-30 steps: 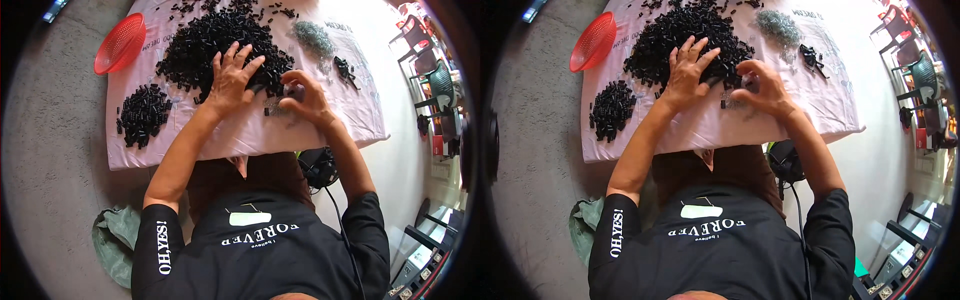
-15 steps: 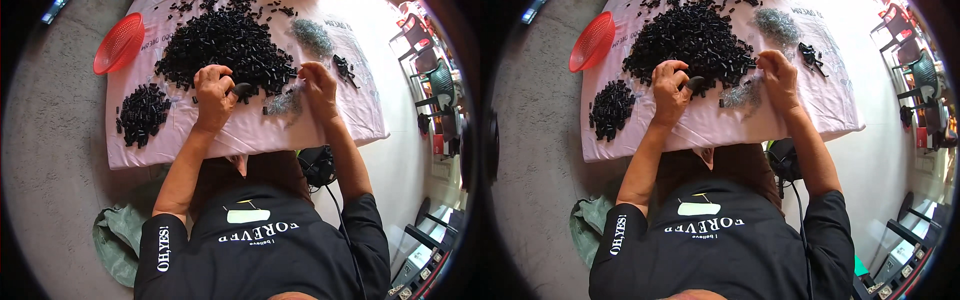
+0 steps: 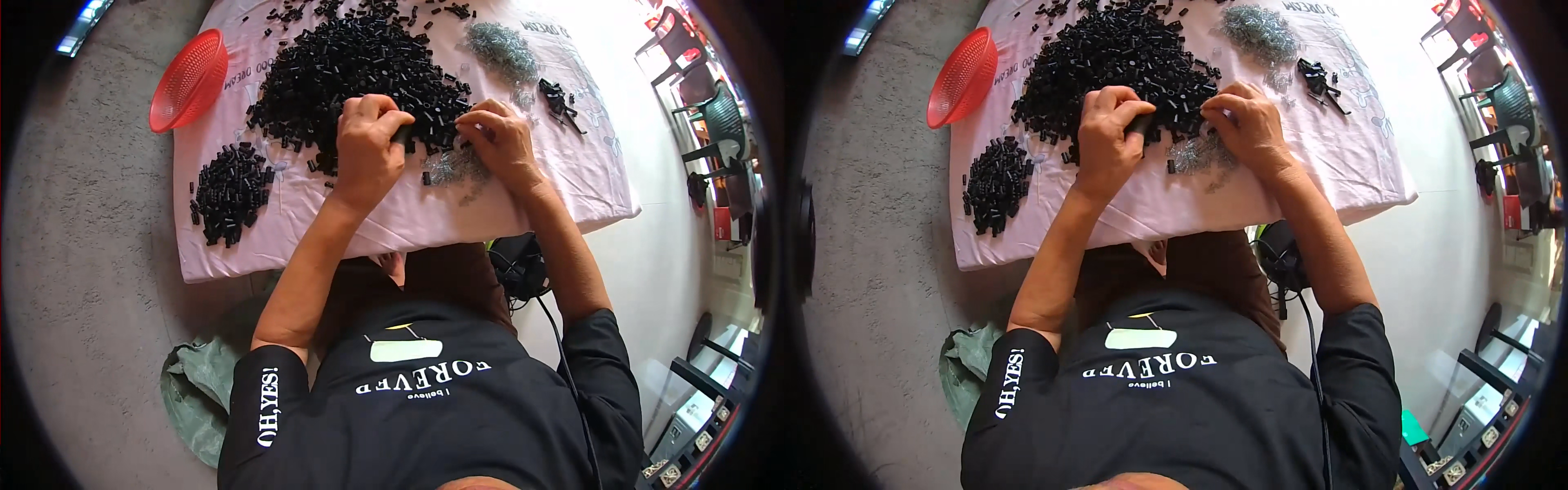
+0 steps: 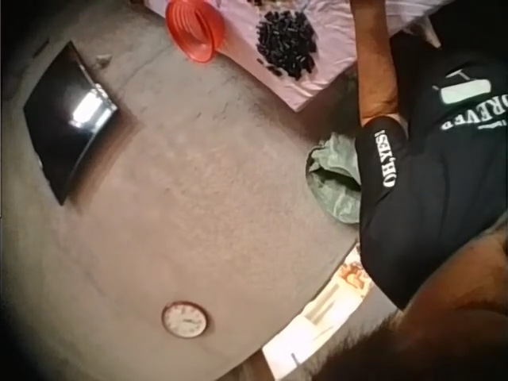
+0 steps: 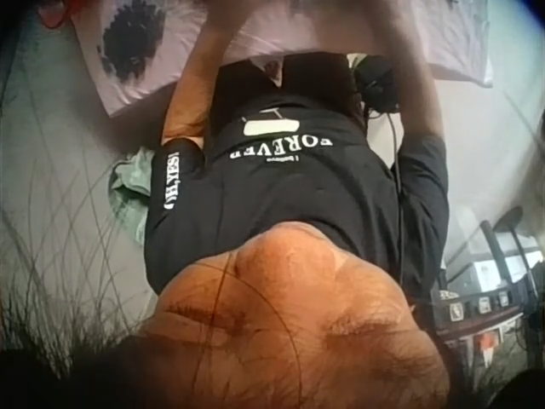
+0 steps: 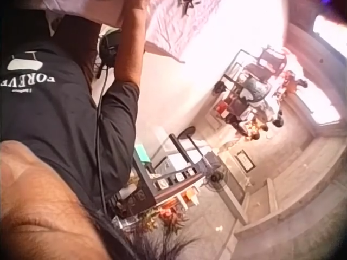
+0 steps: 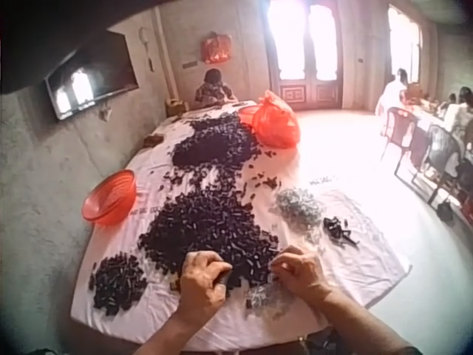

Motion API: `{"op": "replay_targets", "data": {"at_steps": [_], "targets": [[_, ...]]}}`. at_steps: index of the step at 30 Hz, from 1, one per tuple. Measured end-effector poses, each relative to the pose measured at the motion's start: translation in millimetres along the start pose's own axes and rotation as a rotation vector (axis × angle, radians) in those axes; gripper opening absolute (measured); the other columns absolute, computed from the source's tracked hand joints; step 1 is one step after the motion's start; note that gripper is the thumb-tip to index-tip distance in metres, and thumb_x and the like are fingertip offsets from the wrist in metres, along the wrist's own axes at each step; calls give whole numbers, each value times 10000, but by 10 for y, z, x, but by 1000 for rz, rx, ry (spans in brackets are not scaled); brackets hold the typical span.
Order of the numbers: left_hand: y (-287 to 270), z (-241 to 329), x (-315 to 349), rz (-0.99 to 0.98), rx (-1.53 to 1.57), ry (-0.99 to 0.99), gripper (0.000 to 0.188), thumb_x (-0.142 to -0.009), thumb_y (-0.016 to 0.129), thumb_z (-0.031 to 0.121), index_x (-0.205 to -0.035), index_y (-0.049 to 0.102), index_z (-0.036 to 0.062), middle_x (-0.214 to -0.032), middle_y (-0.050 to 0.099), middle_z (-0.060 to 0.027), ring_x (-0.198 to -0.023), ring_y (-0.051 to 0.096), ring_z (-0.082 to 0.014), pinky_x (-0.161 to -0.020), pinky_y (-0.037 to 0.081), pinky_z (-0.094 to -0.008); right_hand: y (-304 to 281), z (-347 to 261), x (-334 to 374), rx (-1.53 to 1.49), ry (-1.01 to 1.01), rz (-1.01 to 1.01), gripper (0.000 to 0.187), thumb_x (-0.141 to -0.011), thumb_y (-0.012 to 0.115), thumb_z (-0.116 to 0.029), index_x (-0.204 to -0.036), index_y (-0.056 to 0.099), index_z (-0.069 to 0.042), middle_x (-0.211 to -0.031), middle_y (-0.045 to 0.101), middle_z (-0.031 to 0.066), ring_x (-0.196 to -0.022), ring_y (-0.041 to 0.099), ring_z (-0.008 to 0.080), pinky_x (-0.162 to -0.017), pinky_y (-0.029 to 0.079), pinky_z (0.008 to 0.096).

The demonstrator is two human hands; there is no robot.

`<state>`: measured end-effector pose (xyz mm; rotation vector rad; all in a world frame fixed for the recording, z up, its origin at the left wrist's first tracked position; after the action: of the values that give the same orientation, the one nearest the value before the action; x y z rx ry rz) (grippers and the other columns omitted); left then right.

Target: The person assembles plastic components by hand, spreads small springs onto the table, and fits the springs into the plastic parts.

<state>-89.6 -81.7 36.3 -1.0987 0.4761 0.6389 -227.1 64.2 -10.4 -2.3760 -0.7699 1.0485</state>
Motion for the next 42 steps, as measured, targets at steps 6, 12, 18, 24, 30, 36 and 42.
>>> {"op": "replay_targets", "data": {"at_steps": [6, 12, 18, 24, 30, 36, 42], "targets": [[276, 157, -152, -133, -23, 86, 310, -625, 673, -22, -903, 728, 104, -973, 583, -42, -965, 534, -262, -845, 428, -392, -14, 31, -6, -29, 40, 45, 71, -813, 741, -132, -871, 741, -91, -873, 686, 59, -818, 668, 247, -725, 530, 360], [432, 167, -222, -226, -92, 75, 309, -650, 663, -13, -924, 732, 110, -978, 578, -49, -971, 530, -266, -867, 417, -397, -87, 72, 4, -95, 83, 128, 61, -809, 739, -102, -866, 734, -81, -873, 701, 57, -790, 682, 248, -712, 536, 350], [343, 107, -206, -138, -17, 34, 283, -673, 638, -30, -918, 714, 87, -940, 598, -58, -934, 556, -272, -857, 445, -392, -152, 6, -4, -128, 35, 164, 54, -823, 738, -89, -875, 728, -74, -870, 707, 57, -760, 689, 216, -660, 537, 316], [285, 136, -166, -138, 416, -163, 346, -705, 571, -113, -998, 694, 24, -928, 670, -109, -838, 657, -247, -785, 531, -325, -96, -64, -2, -245, -15, 80, 77, -820, 748, -73, -895, 730, -67, -850, 702, 52, -722, 676, 167, -618, 523, 276], [485, 148, -48, -193, 634, -358, 347, -800, 547, -148, -1077, 693, 3, -964, 710, -65, -884, 668, -105, -817, 540, -248, -27, -167, 3, -362, -40, -45, 174, -790, 776, -72, -955, 723, -69, -839, 699, 42, -725, 670, 146, -617, 514, 271], [624, 47, 32, -167, 776, -543, 211, -806, 599, -95, -966, 705, -7, -833, 728, -59, -750, 671, -84, -703, 542, -245, -12, -193, 19, -339, -51, -56, 228, -763, 786, -37, -979, 715, -52, -853, 696, 45, -721, 652, 130, -637, 509, 261], [644, 44, 66, -183, 728, -582, 138, -828, 614, -69, -918, 703, -13, -803, 723, -55, -739, 666, -75, -675, 535, -238, -9, -185, 30, -354, -22, -57, 193, -774, 770, -19, -958, 716, -40, -843, 692, 56, -715, 655, 129, -648, 517, 250]]}}
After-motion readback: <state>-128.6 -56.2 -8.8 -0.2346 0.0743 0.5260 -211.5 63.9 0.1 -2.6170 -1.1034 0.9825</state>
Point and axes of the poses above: each hand's wrist, its own x-axis away from the middle knuckle, its own y-axis out of the palm, z = x × y, the point moved 9 cm from there along -x, towards the middle knuckle
